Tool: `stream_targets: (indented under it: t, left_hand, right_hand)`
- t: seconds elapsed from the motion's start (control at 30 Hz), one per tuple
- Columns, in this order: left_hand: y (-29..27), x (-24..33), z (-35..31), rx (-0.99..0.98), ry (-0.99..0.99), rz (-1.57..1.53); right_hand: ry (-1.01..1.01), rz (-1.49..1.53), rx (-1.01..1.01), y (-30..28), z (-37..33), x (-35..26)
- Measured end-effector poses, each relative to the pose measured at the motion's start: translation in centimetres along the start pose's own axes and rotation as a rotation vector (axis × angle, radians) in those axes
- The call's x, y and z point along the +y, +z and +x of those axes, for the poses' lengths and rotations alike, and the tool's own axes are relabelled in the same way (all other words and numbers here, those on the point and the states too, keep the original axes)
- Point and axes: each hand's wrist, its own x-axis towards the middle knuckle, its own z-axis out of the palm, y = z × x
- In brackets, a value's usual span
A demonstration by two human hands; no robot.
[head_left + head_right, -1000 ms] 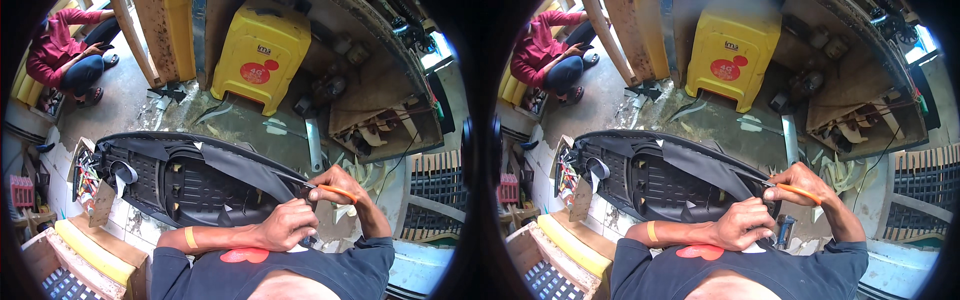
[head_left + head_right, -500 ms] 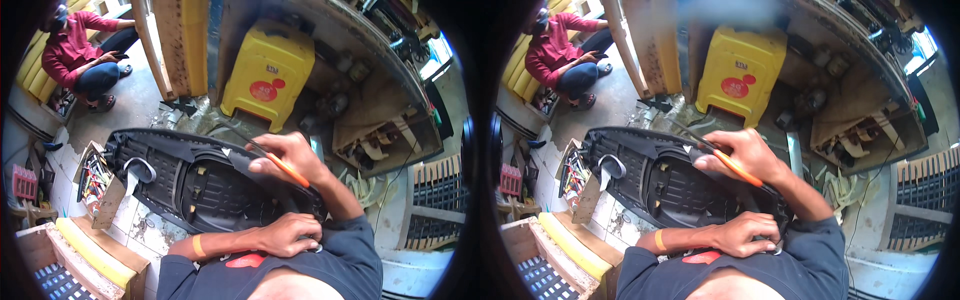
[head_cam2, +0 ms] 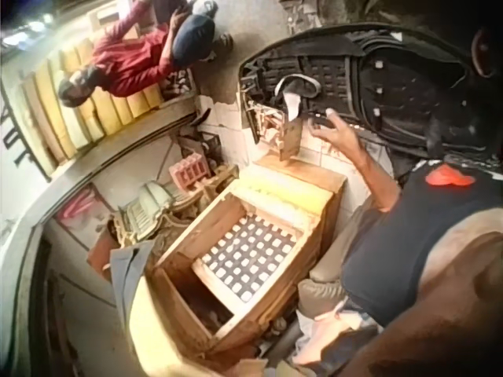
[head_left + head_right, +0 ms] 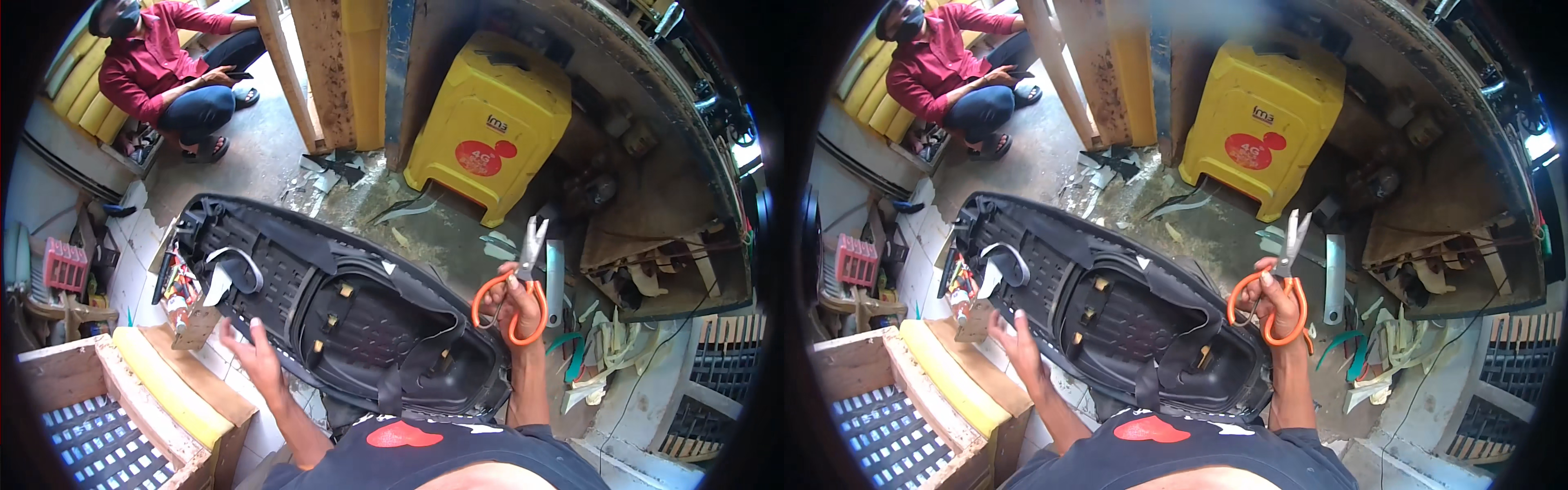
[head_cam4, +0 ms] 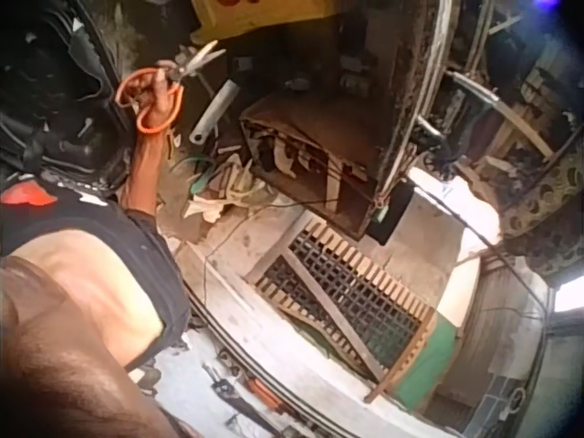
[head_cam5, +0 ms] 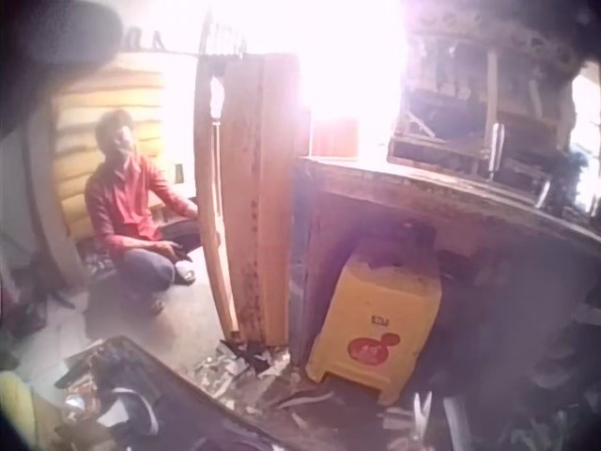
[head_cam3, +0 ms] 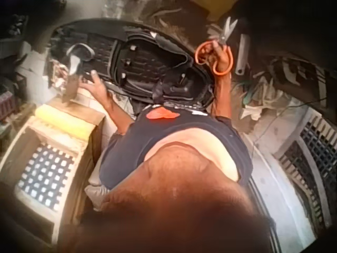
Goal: The person trims excess black fabric from a scooter seat using scissors and a staple gun. They then carry the seat outside and install it onto a white scooter, securing it in place.
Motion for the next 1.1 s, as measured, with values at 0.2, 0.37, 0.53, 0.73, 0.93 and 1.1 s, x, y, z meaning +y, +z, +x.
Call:
stream_targets:
  t: [0.2, 0.37, 0.53, 0.73, 0.93, 1.1]
  left_hand:
    - [5.8, 3.6, 6.5, -0.176, 0.462, 0.241]
    - [11.4, 5.3, 11.3, -0.397, 0.509, 0.211]
    - [11.3, 7.0, -5.6, -0.69, 1.089, 0.752]
    - [9.8, 7.3, -14.7, -0.978, 0.833, 0.837]
    - [10.2, 3.5, -15.8, -1.161, 0.433, 0.819]
    - [9.9, 2.9, -15.1, -1.184, -0.397, 0.165]
  right_hand:
    - [0.056, -0.019, -0.091, -2.0, 0.7, 5.2]
    - [-0.103, -0.127, 0.282, 4.5, -4.4, 11.5]
    - [-0.046, -0.114, 0.339, 3.2, -5.5, 9.1]
    - [0.017, -0.211, 0.143, 1.1, -6.2, 4.7]
    - [0.33, -0.188, -0.027, -1.4, -10.1, 3.9]
    - [0.454, -0.215, -0.241, -2.0, -13.1, 2.5]
